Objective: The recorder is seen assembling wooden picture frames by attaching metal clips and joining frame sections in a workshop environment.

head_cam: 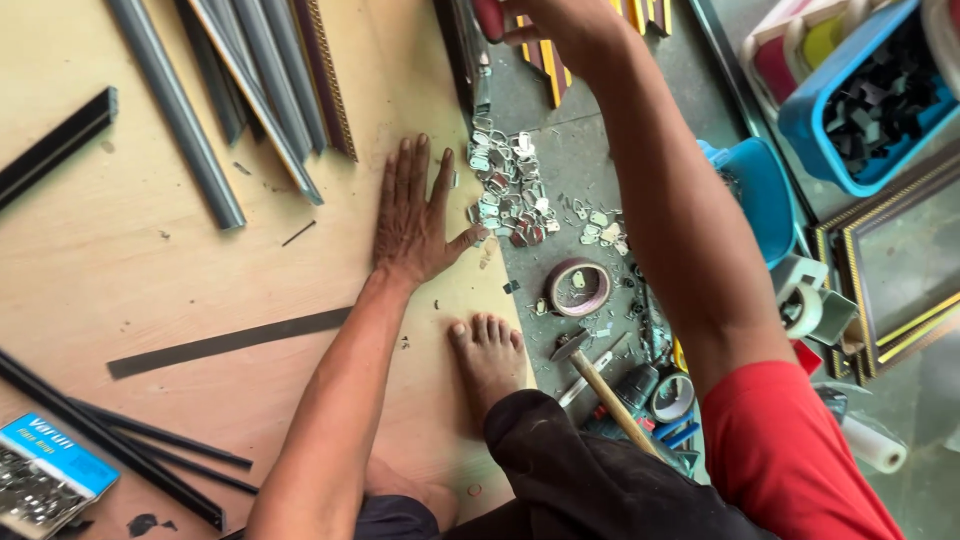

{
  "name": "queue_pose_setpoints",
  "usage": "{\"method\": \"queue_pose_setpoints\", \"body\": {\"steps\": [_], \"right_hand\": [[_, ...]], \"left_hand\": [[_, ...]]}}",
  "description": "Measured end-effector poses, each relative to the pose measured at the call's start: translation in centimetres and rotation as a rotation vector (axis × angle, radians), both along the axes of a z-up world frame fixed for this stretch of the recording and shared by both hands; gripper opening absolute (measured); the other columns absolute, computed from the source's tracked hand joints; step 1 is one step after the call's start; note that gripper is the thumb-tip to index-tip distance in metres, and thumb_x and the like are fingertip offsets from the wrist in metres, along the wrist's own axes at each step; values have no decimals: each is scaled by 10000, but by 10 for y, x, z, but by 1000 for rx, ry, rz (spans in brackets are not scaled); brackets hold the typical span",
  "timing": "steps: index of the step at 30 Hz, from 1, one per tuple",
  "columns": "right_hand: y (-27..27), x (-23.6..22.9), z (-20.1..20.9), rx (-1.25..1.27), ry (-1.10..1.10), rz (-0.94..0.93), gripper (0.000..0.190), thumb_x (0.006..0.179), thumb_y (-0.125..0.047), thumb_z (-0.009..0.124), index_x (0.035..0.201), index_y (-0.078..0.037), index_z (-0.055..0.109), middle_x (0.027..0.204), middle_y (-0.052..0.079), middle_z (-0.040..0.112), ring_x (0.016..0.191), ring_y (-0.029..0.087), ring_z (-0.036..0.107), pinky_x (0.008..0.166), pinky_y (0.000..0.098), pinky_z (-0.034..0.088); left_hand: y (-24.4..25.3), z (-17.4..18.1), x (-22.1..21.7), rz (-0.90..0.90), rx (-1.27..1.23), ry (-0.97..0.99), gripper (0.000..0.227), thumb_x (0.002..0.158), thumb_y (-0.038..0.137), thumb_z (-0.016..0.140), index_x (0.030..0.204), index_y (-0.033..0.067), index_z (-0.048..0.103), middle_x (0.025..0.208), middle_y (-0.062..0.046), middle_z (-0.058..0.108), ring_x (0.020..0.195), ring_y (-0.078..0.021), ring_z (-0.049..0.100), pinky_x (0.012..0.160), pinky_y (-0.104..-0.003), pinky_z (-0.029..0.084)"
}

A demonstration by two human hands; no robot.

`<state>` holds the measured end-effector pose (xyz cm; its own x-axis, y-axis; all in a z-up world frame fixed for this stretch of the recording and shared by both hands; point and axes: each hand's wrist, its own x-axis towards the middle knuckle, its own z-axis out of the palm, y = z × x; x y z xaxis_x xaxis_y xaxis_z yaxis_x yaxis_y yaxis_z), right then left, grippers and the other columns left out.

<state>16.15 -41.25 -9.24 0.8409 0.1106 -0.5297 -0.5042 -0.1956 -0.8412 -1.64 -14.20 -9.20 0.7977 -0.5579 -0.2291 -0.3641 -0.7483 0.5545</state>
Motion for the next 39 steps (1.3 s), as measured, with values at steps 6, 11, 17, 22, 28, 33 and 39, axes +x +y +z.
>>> {"method": "queue_pose_setpoints", "body": {"steps": [6,11,17,22,28,33,39], "right_hand": [[11,-113,35,-496,-515,-37,303,1077,-272,658,1232,-17,606,994,139,719,854,200,731,759,371,592],[30,-210,3,-765,-741,476,706,1028,-289,584,1628,-50,301,1662,218,310,1565,379,287,1305,510,237],[32,-215,6,-733,-639,557,801,1049,-513,468,1651,-43,226,1709,263,170,1615,385,156,1343,511,81],[44,-197,2,-729,-759,507,910,1004,-676,499,1631,-66,251,1675,289,124,1586,423,103,1310,542,67],[64,-204,-10,-834,-774,542,861,951,-662,574,1570,-98,376,1627,241,250,1510,423,235,1235,596,150],[61,-219,-12,-860,-841,467,567,956,-492,662,1391,-148,541,1413,144,510,1268,323,496,1076,497,367],[65,-214,-29,-852,-874,407,386,905,-352,710,1204,-140,589,1056,38,564,955,217,540,807,379,462]], "left_hand": [[-19,-6,17,-57,45,-50,1209,829,885,528,1656,100,127,1712,-203,43,1594,-366,17,1288,-569,-23],[-30,-10,21,-261,100,-87,1219,747,841,608,1616,78,220,1706,-163,89,1578,-353,71,1279,-559,2],[-22,-50,-4,-283,-194,-227,1092,808,564,814,1602,71,250,1704,-213,192,1619,-399,172,1341,-540,106],[-11,-1,1,-99,-364,-227,1099,720,343,874,1576,42,255,1623,-300,209,1529,-473,208,1292,-570,147],[-1,4,-16,34,-334,-120,966,780,169,694,1601,-23,222,1639,-282,296,1553,-452,282,1318,-544,196],[-23,12,-36,70,-410,-25,881,884,262,555,1618,-60,190,1643,-289,336,1539,-465,327,1301,-527,248],[-45,21,-51,213,-479,63,826,976,358,496,1605,-82,191,1593,-305,405,1485,-460,405,1262,-515,300]]}}
